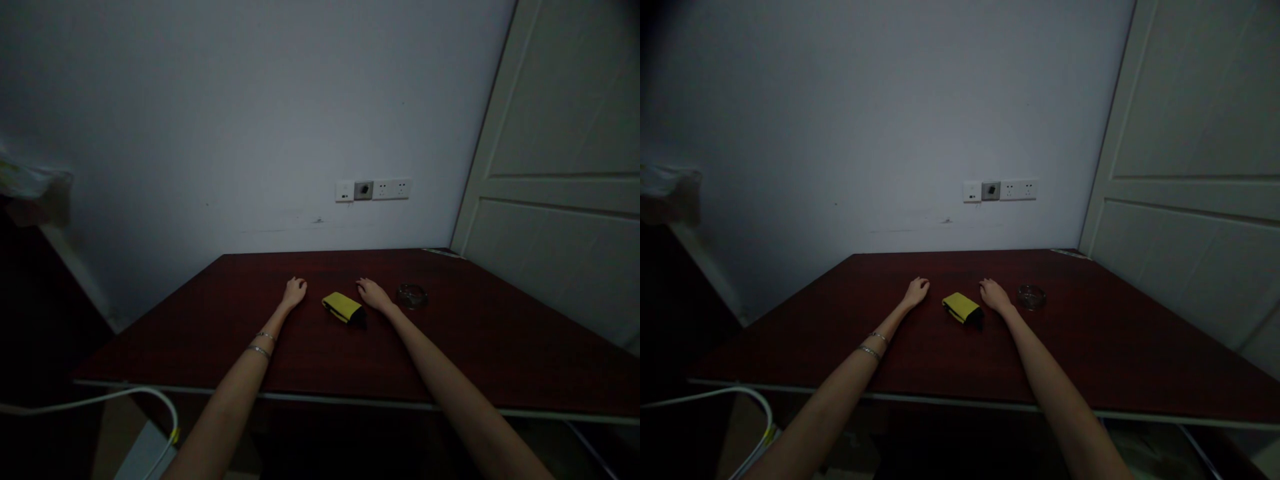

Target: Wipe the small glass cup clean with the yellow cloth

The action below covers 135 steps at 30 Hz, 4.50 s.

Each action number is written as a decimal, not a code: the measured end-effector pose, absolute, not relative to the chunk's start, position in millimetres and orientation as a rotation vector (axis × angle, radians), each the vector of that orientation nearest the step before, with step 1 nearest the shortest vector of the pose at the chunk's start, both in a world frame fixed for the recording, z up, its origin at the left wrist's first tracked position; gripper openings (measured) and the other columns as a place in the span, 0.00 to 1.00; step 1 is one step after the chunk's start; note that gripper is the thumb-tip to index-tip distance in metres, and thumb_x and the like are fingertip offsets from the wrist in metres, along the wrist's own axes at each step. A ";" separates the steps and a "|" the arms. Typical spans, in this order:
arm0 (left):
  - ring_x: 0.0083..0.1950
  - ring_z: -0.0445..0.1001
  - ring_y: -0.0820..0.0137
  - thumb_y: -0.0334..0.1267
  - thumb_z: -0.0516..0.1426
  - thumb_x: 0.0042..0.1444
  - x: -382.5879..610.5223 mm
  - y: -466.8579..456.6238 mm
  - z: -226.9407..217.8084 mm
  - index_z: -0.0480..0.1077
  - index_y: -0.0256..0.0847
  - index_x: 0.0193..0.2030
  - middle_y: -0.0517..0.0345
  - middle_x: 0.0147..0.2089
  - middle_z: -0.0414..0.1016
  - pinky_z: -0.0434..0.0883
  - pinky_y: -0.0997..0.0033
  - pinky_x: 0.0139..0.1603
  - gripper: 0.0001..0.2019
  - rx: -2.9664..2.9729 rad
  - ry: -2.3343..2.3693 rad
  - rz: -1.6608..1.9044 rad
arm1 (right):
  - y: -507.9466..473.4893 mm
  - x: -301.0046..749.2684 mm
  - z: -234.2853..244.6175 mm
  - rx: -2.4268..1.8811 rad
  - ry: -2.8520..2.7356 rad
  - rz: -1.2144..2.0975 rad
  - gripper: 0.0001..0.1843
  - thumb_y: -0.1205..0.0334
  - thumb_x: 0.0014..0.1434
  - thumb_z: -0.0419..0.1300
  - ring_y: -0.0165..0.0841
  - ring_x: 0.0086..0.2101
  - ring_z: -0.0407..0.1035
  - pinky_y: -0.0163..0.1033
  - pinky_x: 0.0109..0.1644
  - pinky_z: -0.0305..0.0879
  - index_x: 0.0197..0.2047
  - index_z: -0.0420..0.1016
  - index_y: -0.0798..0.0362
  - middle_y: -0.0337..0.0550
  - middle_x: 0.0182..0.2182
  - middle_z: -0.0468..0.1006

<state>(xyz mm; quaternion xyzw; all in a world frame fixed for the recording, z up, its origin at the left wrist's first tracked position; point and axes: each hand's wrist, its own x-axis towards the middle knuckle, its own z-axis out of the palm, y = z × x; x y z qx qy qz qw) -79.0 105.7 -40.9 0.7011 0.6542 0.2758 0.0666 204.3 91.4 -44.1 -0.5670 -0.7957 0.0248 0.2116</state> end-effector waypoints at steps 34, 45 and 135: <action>0.55 0.66 0.64 0.37 0.54 0.52 -18.3 94.4 16.1 0.67 0.34 0.49 0.48 0.53 0.69 0.60 0.68 0.57 0.18 2.078 1.846 1.070 | 67.4 238.2 41.4 -1.238 -1.851 0.226 0.22 0.60 0.54 0.54 0.37 0.49 0.67 0.42 0.55 0.60 0.53 0.67 0.53 0.45 0.49 0.73; 0.59 0.62 0.58 0.47 0.60 0.45 94.0 64.8 16.2 0.60 0.32 0.57 0.42 0.59 0.63 0.59 0.64 0.59 0.33 2.347 1.219 0.702 | 33.7 367.0 27.3 -1.406 -1.801 0.731 0.56 0.54 0.38 0.67 0.46 0.59 0.52 0.51 0.59 0.55 0.65 0.41 0.52 0.58 0.61 0.54; 0.56 0.66 0.64 0.43 0.62 0.43 -231.4 56.8 17.1 0.64 0.38 0.56 0.53 0.56 0.68 0.57 0.67 0.58 0.31 2.233 1.287 0.513 | 70.0 -21.6 -32.7 -0.971 -1.847 0.841 0.54 0.57 0.33 0.71 0.40 0.50 0.67 0.44 0.55 0.59 0.61 0.51 0.55 0.55 0.50 0.71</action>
